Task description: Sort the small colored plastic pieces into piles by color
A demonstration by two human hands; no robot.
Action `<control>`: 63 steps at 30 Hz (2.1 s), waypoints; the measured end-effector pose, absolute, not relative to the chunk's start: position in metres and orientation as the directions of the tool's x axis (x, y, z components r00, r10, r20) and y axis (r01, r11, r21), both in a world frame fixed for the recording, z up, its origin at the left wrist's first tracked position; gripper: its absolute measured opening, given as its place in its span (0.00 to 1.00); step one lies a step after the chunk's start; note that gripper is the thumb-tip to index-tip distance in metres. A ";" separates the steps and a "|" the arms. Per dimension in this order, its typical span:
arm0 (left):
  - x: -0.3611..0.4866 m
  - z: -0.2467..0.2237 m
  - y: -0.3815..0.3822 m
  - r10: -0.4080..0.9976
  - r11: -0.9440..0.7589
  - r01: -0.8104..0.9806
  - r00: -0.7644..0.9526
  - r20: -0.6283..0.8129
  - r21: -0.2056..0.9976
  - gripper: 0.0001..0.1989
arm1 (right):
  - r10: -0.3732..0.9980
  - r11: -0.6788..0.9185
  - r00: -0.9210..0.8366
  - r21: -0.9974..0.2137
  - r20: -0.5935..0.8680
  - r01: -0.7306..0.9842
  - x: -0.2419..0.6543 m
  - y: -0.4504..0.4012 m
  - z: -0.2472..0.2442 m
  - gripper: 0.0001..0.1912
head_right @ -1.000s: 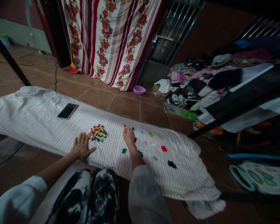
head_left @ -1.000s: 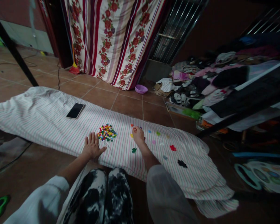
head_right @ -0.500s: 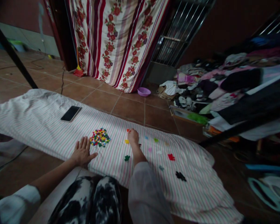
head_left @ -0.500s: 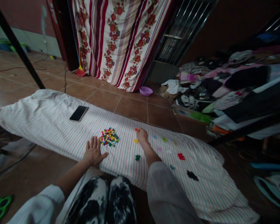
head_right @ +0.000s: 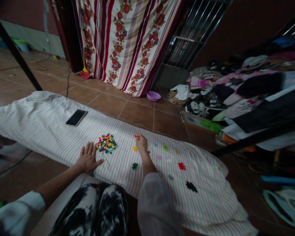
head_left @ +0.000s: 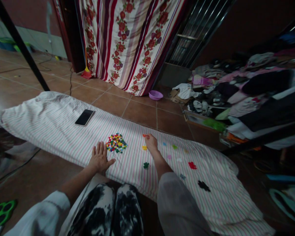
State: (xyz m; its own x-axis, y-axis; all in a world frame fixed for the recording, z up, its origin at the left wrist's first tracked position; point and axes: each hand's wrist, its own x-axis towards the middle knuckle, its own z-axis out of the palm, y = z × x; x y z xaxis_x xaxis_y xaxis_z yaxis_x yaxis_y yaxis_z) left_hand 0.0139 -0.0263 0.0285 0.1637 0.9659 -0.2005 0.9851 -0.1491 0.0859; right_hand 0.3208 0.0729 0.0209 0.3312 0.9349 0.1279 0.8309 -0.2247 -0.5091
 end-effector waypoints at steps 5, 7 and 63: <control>0.013 0.029 -0.026 0.965 -0.146 0.984 0.165 -0.203 0.101 0.52 | 0.938 -0.151 0.295 -0.549 0.184 0.822 0.314 0.069 0.027 0.13; 0.013 0.027 -0.025 0.966 -0.146 0.983 0.166 -0.200 0.112 0.53 | 0.943 -0.100 0.259 -0.560 0.212 0.823 0.306 0.065 0.030 0.13; 0.013 0.032 -0.023 0.958 -0.132 0.987 0.152 -0.242 0.096 0.50 | 0.950 0.312 -0.265 -0.496 0.165 0.810 0.205 -0.018 0.031 0.11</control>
State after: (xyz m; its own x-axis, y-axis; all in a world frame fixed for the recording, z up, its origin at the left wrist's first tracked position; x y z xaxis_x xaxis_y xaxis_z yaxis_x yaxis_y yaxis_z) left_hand 0.0132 -0.0234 0.0323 0.1517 0.9583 -0.2423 0.9866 -0.1320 0.0959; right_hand 0.2051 -0.0180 0.0310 -0.2646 0.9502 0.1645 0.8103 0.3116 -0.4964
